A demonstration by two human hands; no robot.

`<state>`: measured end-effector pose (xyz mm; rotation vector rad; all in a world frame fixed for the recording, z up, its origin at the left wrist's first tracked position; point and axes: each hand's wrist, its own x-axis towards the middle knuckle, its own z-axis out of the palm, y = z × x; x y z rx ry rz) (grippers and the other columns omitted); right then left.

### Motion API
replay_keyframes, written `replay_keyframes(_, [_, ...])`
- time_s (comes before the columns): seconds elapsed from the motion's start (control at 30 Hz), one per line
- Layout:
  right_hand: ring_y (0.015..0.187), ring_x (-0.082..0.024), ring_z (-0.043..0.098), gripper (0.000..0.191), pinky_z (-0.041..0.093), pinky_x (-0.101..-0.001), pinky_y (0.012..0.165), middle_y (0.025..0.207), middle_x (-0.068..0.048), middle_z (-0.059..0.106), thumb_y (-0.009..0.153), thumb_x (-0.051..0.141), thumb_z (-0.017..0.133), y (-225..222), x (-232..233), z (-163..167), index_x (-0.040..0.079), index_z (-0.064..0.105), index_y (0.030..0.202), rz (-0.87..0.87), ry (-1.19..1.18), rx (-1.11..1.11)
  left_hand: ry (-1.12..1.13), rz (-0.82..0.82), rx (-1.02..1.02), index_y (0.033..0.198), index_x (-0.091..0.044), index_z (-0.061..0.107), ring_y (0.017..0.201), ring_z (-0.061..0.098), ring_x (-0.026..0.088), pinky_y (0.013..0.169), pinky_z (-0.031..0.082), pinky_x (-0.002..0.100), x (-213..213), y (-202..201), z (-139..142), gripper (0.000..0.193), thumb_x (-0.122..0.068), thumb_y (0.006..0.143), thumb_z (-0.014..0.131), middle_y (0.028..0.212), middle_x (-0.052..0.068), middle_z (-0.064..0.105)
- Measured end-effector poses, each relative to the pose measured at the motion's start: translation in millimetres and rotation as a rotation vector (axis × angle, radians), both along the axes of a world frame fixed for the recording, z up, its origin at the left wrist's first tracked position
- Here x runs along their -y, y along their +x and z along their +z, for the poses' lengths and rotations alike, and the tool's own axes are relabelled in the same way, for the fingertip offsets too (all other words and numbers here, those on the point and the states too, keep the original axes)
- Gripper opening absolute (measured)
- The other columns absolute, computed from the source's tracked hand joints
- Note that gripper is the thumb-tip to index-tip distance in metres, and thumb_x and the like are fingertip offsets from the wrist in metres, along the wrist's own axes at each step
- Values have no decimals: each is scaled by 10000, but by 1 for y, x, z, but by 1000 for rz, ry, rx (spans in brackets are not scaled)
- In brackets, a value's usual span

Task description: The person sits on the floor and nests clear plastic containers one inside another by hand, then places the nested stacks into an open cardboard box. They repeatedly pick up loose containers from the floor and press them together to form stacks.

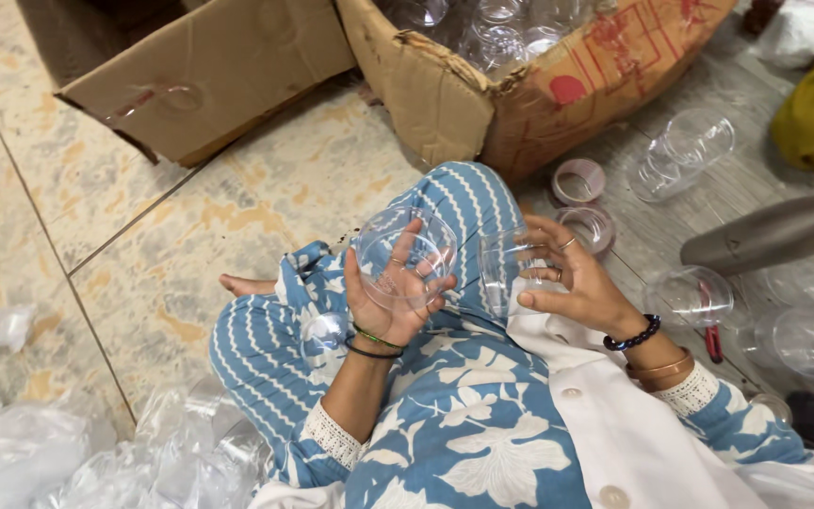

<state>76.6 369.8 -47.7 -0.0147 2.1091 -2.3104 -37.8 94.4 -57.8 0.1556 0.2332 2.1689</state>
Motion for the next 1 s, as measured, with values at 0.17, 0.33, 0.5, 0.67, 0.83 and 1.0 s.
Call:
replay_keyframes(0.17, [1324, -257, 515, 974, 479, -414, 1075, 1459, -127, 471, 763, 44, 831, -3, 10, 12, 115, 306, 1580, 10, -21, -37, -221, 200, -318, 1596, -242, 230, 1234, 592, 403, 1004, 565, 506, 15, 3, -5, 1096, -598, 749, 828, 1471, 184, 457])
replay_keyframes(0.33, [1368, -280, 508, 1009, 456, -459, 1152, 1499, -149, 455, 825, 192, 843, 2, 15, 34, 182, 232, 1629, 42, -255, -185, -534, 291, -486, 1602, -189, 225, 1187, 602, 355, 930, 572, 476, 13, 12, -5, 1176, -549, 698, 885, 1413, 201, 463])
replay_keyframes(0.5, [1451, -286, 448, 988, 411, -474, 1210, 1554, -141, 416, 824, 229, 832, -2, 39, 41, 166, 265, 1631, 119, -90, -232, -593, 255, -618, 1618, -117, 235, 1201, 629, 305, 951, 593, 423, 4, 29, 5, 1167, -559, 741, 866, 1407, 225, 480])
replay_keyframes(0.67, [1487, -282, 394, 963, 407, -475, 1196, 1578, -124, 385, 801, 223, 831, 0, 40, 44, 128, 305, 1602, 121, 72, -216, -628, 285, -676, 1621, -105, 228, 1151, 626, 271, 930, 605, 415, 5, 33, 10, 1178, -583, 745, 854, 1425, 204, 462])
replay_keyframes(0.83, [1524, -273, 355, 947, 387, -462, 1204, 1607, -119, 348, 823, 257, 830, 2, 40, 40, 139, 279, 1584, 155, 4, -199, -703, 307, -710, 1613, -113, 238, 1161, 602, 242, 958, 576, 395, 8, 43, 11, 1128, -454, 750, 880, 1432, 166, 469])
replay_keyframes(1.0, [1415, -262, 417, 805, 442, -455, 1143, 1561, -123, 377, 883, 290, 780, 5, 63, 24, 157, 303, 1518, -31, -35, -170, -763, 332, -810, 1595, -112, 208, 1231, 538, 255, 1014, 534, 403, 2, 61, 18, 1135, -284, 723, 914, 1440, 152, 416])
